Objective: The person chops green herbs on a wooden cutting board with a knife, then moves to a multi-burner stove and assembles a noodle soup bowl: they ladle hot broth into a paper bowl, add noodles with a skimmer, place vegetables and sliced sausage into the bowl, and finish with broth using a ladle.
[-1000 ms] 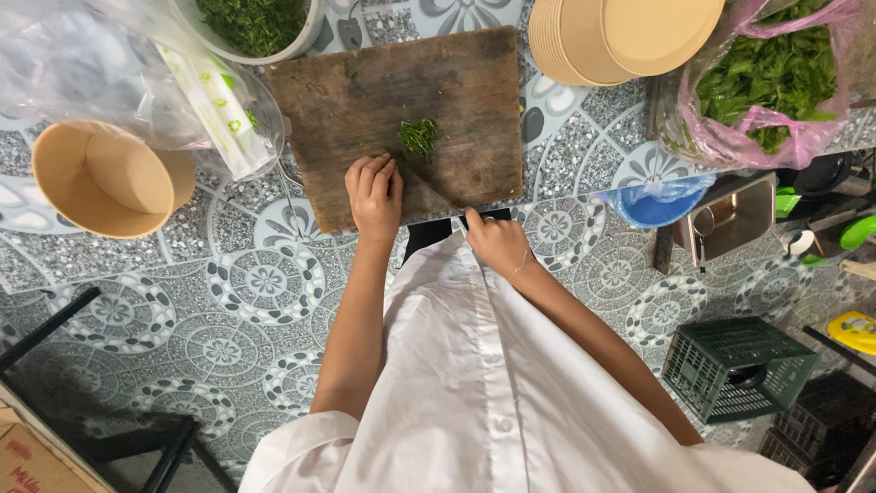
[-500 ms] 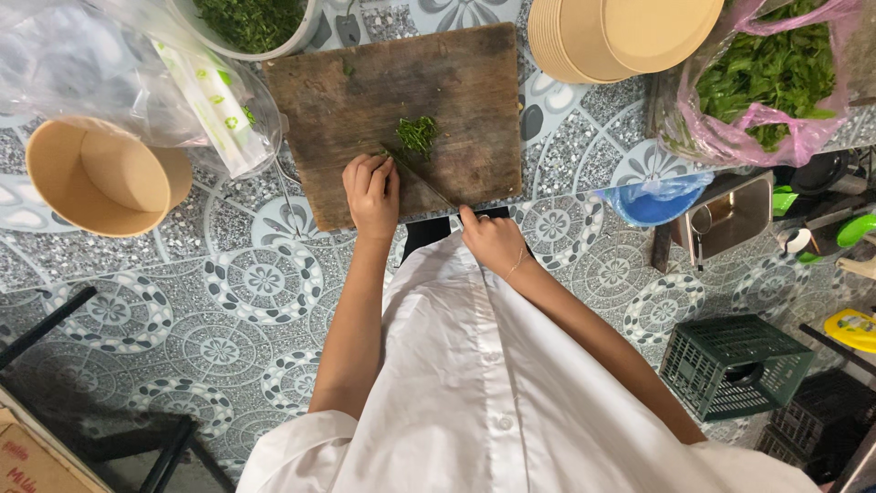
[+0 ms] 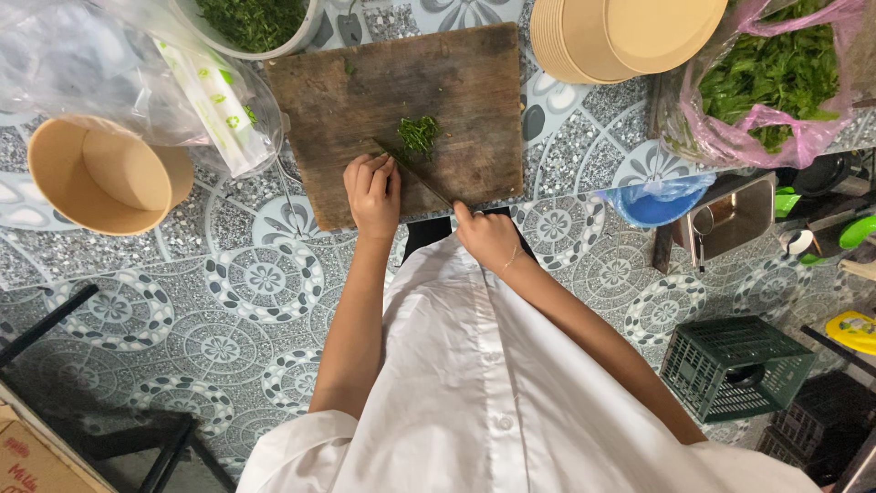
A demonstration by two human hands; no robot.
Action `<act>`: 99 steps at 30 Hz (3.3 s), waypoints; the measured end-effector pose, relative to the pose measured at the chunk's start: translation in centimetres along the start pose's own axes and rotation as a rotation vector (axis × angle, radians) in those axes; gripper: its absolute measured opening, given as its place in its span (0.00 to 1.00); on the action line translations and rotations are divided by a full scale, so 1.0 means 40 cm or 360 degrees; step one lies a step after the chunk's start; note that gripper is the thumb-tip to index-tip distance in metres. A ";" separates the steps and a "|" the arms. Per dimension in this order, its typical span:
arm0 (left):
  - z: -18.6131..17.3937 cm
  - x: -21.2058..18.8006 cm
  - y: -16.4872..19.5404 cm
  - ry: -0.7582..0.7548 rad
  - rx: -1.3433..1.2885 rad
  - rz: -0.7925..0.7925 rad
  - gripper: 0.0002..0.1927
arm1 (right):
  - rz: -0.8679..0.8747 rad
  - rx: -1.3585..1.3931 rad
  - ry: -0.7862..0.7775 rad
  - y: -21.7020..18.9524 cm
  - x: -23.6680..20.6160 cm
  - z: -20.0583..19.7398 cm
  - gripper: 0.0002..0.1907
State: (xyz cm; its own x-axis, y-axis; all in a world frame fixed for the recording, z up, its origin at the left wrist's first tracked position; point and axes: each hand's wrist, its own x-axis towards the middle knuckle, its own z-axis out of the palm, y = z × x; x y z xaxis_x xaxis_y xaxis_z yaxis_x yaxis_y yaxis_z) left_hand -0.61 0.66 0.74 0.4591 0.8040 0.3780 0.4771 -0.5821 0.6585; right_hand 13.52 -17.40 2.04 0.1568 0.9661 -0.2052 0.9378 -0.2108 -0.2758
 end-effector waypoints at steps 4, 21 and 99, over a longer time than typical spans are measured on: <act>0.001 0.003 0.000 0.0002 -0.0034 -0.0004 0.11 | 0.0009 -0.0056 0.0037 -0.009 0.031 0.025 0.16; 0.003 -0.004 -0.005 0.0023 -0.0040 -0.0063 0.12 | -0.0058 0.0028 0.0081 0.023 -0.054 0.004 0.17; 0.007 -0.006 0.000 0.0057 -0.0005 -0.0112 0.11 | -0.0001 0.0066 0.0048 0.016 -0.046 0.012 0.16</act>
State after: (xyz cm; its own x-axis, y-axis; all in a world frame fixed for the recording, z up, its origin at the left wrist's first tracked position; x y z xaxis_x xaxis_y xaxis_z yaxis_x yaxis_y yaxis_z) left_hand -0.52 0.44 0.45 0.3974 0.8468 0.3536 0.5051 -0.5236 0.6861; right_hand 13.70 -19.39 1.78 0.1662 0.9701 -0.1769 0.9242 -0.2158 -0.3150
